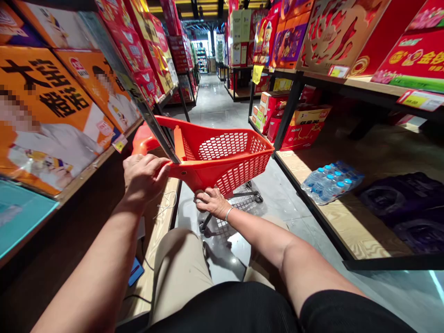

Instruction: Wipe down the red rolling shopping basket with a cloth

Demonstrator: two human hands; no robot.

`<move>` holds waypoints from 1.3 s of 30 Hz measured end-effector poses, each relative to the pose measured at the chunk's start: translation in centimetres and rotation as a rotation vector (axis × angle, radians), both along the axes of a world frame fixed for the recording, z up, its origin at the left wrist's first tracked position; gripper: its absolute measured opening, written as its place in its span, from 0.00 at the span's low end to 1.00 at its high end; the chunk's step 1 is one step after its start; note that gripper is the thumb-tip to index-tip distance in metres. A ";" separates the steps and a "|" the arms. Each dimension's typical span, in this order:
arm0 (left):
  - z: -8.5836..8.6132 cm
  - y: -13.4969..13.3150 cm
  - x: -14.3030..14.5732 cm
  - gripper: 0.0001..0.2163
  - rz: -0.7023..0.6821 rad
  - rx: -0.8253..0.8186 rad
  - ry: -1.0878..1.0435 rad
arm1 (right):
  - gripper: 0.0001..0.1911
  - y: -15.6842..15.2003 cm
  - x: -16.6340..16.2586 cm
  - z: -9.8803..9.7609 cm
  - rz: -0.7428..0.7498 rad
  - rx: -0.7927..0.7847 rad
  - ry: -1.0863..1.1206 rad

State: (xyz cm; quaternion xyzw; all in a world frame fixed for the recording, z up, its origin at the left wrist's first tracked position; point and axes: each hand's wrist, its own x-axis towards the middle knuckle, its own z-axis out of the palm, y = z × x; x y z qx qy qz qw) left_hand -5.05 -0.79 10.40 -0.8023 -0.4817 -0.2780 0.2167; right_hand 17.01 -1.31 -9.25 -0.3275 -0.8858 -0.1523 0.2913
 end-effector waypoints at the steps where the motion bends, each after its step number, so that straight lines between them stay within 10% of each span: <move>1: 0.0 0.0 0.0 0.15 -0.002 -0.001 -0.003 | 0.08 0.3 0.0 1.2 0.000 0.035 0.038; 6: -0.3 -0.2 -0.1 0.15 -0.001 0.019 0.004 | 0.17 2.3 -1.3 7.0 -0.001 0.163 0.192; 14: 0.0 0.0 -0.3 0.16 -0.016 -0.031 -0.023 | 0.07 1.1 1.0 0.6 0.052 -0.124 -0.199; 22: -0.6 0.6 -0.5 0.16 -0.022 0.060 -0.013 | 0.16 4.1 2.2 7.1 -0.135 0.141 0.189; 30: -0.4 0.4 -0.7 0.16 -0.020 0.082 0.032 | 0.11 4.7 6.3 -1.1 -0.109 0.216 -0.002; 39: 0.1 -0.1 -0.6 0.15 0.024 0.047 0.085 | 0.11 5.6 12.2 1.3 -0.317 -0.024 0.097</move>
